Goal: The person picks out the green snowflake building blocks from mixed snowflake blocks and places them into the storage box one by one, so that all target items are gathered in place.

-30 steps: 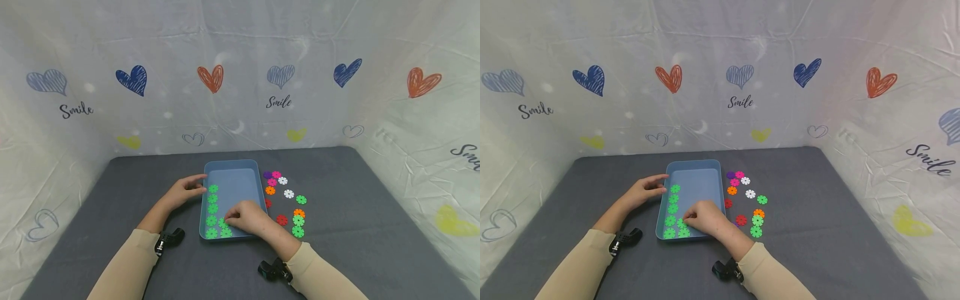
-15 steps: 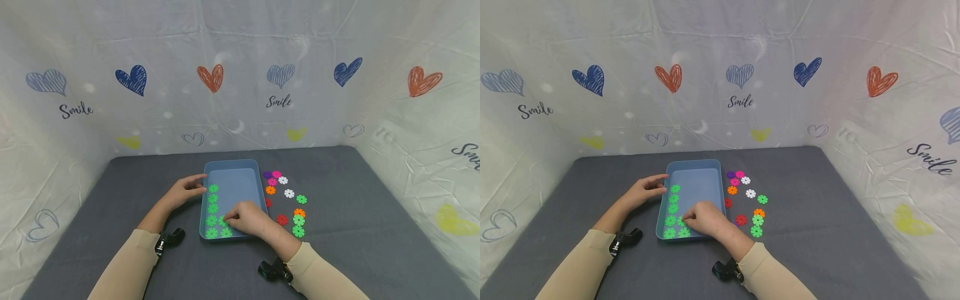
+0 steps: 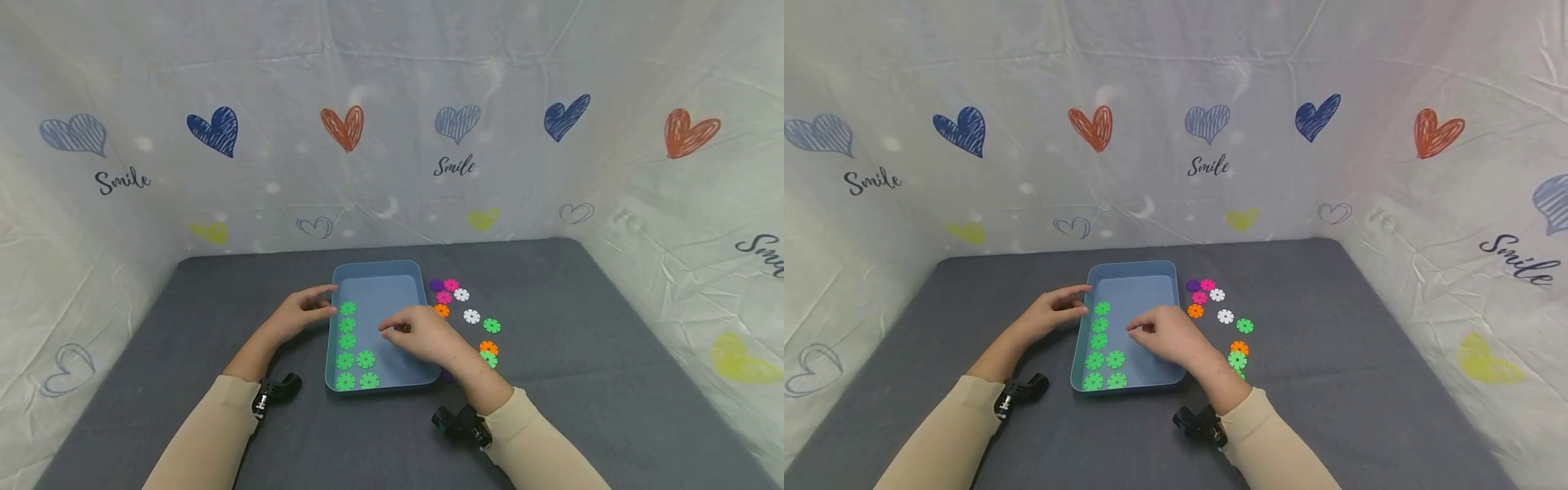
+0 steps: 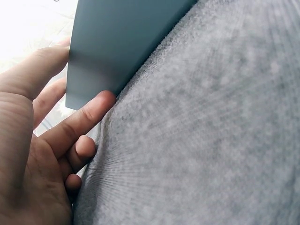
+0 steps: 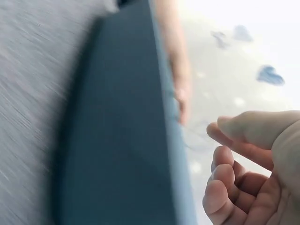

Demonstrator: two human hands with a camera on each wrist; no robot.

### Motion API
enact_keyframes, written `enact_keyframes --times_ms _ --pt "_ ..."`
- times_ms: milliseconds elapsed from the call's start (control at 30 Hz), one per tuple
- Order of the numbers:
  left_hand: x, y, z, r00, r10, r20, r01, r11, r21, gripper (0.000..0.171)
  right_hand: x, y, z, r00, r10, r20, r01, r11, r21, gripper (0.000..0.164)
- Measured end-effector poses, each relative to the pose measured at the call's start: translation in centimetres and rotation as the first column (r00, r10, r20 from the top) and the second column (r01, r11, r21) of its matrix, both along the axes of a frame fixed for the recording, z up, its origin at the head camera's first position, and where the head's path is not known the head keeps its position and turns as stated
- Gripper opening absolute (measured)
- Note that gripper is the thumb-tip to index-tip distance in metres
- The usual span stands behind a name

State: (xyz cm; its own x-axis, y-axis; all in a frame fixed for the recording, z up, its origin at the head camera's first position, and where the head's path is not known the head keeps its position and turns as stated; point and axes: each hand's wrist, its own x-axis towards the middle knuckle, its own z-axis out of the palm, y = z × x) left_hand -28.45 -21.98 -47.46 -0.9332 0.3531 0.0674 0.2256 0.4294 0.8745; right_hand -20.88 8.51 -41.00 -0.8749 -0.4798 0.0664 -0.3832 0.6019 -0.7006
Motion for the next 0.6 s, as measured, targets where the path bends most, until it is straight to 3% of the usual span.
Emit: enact_keyframes --times_ms 600 --pt "0.0 -0.1 -0.1 1.0 0.0 0.001 0.0 1.0 0.0 0.06 -2.5 8.8 3.2 0.983 -0.178 0.049 0.181 0.982 -0.058 0.029"
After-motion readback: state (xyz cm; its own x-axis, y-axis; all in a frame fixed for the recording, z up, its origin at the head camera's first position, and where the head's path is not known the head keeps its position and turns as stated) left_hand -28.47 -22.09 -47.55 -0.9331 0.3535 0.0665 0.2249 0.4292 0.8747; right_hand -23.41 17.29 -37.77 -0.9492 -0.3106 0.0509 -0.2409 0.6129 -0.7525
